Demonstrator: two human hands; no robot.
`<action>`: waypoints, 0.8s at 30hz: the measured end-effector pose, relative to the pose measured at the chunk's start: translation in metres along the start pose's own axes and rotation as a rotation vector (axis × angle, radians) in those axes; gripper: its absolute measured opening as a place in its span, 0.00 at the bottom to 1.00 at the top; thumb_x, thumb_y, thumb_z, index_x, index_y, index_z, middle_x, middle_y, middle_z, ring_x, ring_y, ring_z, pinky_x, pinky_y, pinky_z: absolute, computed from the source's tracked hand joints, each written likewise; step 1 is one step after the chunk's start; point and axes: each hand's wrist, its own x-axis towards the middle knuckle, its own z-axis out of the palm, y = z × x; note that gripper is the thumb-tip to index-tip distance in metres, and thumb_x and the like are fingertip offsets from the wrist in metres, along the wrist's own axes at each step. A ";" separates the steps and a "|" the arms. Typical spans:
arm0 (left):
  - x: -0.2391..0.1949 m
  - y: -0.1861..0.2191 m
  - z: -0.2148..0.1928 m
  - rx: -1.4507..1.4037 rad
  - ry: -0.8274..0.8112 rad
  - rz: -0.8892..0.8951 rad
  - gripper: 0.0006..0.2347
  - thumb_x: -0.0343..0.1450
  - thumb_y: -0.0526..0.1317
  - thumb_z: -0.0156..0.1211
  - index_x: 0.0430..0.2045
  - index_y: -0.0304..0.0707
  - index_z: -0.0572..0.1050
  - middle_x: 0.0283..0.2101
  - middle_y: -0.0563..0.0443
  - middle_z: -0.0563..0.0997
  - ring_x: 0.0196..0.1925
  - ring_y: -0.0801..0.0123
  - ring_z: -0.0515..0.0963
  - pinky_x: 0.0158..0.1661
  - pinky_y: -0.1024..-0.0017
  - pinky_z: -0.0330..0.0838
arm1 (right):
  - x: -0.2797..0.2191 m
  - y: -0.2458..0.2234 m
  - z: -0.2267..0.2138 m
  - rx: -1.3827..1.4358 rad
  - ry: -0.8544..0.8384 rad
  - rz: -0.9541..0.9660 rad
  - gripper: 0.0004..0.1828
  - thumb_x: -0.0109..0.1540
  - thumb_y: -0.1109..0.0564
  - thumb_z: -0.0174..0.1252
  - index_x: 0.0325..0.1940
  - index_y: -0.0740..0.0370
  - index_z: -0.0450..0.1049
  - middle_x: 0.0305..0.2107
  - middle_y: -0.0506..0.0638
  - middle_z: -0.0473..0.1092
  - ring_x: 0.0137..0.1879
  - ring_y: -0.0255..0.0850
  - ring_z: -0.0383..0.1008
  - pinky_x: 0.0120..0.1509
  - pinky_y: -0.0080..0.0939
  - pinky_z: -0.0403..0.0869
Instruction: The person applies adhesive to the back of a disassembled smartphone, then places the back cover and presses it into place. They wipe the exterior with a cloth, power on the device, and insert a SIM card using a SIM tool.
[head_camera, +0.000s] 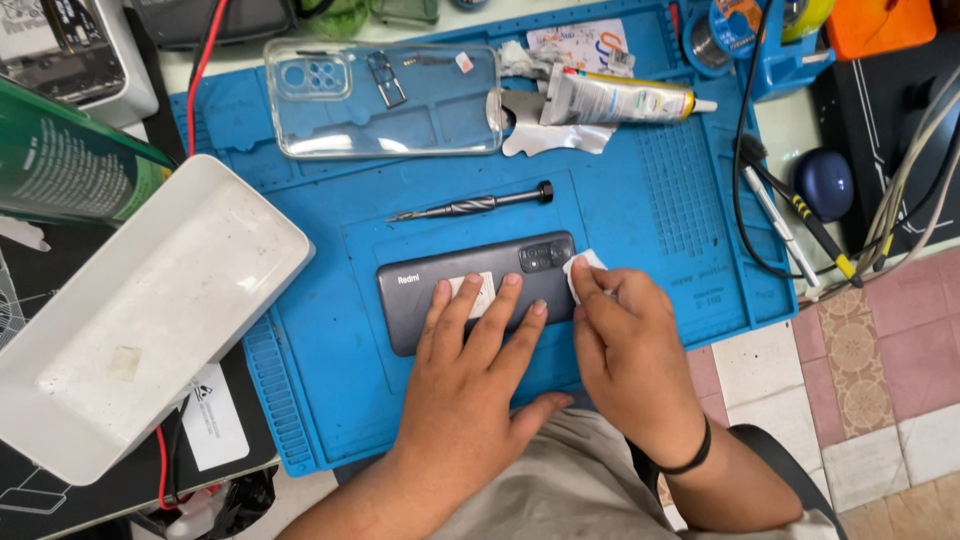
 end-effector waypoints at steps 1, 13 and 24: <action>-0.002 0.000 0.001 -0.008 -0.002 0.000 0.31 0.62 0.52 0.72 0.57 0.33 0.73 0.67 0.36 0.66 0.71 0.38 0.60 0.69 0.40 0.49 | 0.000 0.002 0.001 -0.010 0.004 -0.005 0.22 0.60 0.69 0.58 0.59 0.73 0.74 0.39 0.60 0.71 0.44 0.54 0.71 0.50 0.49 0.70; -0.009 -0.006 0.000 -0.050 0.023 0.021 0.37 0.59 0.54 0.73 0.61 0.34 0.71 0.70 0.35 0.63 0.73 0.39 0.56 0.71 0.43 0.45 | 0.097 -0.013 -0.073 -0.072 0.197 -0.328 0.14 0.63 0.67 0.64 0.53 0.67 0.76 0.44 0.59 0.75 0.50 0.53 0.78 0.54 0.44 0.74; -0.015 -0.010 0.003 -0.089 0.062 0.027 0.36 0.59 0.52 0.73 0.60 0.32 0.72 0.69 0.34 0.65 0.73 0.41 0.58 0.73 0.46 0.43 | 0.267 -0.038 0.008 -0.325 0.183 -0.724 0.10 0.58 0.71 0.59 0.43 0.69 0.78 0.40 0.60 0.72 0.51 0.59 0.73 0.54 0.55 0.73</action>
